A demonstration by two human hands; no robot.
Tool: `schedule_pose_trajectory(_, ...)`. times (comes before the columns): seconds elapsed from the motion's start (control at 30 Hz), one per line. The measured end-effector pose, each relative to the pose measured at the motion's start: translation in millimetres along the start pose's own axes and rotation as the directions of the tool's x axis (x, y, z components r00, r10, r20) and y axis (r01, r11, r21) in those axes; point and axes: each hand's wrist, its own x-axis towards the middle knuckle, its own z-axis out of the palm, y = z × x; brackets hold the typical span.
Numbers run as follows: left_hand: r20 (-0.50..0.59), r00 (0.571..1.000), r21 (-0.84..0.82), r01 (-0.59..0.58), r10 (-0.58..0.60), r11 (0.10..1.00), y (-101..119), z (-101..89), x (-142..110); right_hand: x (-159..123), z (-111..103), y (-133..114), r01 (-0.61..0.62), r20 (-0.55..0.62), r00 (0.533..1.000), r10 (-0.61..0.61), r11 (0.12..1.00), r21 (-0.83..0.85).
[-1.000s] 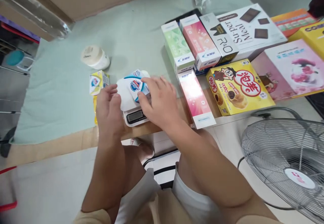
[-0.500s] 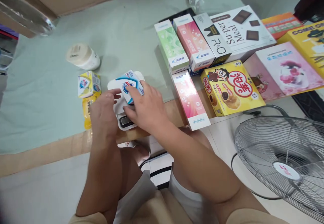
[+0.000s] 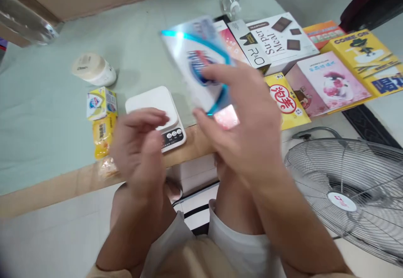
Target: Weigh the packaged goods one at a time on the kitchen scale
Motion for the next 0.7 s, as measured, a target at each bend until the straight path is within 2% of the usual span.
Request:
schedule_pose_trajectory(0.07,0.206,0.974,0.017,-0.098,0.093,0.995,0,21.9,-10,-10,-19,24,0.022,-0.023,0.999,-0.025,0.993,-0.112)
schedule_pose_trajectory(0.1,0.319,0.938,0.025,-0.154,0.138,0.988,-2,31.9,-14,-15,-24,36,0.033,-0.024,0.999,-0.038,0.985,-0.169)
schedule_pose_trajectory(0.17,0.511,0.837,0.045,-0.254,0.196,0.966,-8,47.7,-22,-25,-26,60,0.026,0.007,1.000,-0.025,0.972,-0.235)
schedule_pose_trajectory(0.23,0.643,0.745,0.078,-0.294,0.177,0.953,-14,56.9,-28,-31,-22,78,0.002,0.049,0.999,0.010,0.967,-0.257)
schedule_pose_trajectory(0.3,0.709,0.696,0.136,-0.291,0.112,0.947,-19,60.2,-32,-34,-15,89,-0.026,0.074,0.996,0.047,0.963,-0.267)
schedule_pose_trajectory(0.4,0.725,0.686,0.197,-0.300,0.067,0.933,-22,59.8,-35,-35,-8,96,-0.050,0.109,0.991,0.082,0.962,-0.267)
schedule_pose_trajectory(0.7,0.698,0.714,0.207,-0.281,0.060,0.937,-23,59.0,-40,-29,-3,102,-0.027,0.200,0.976,0.084,0.963,-0.270)
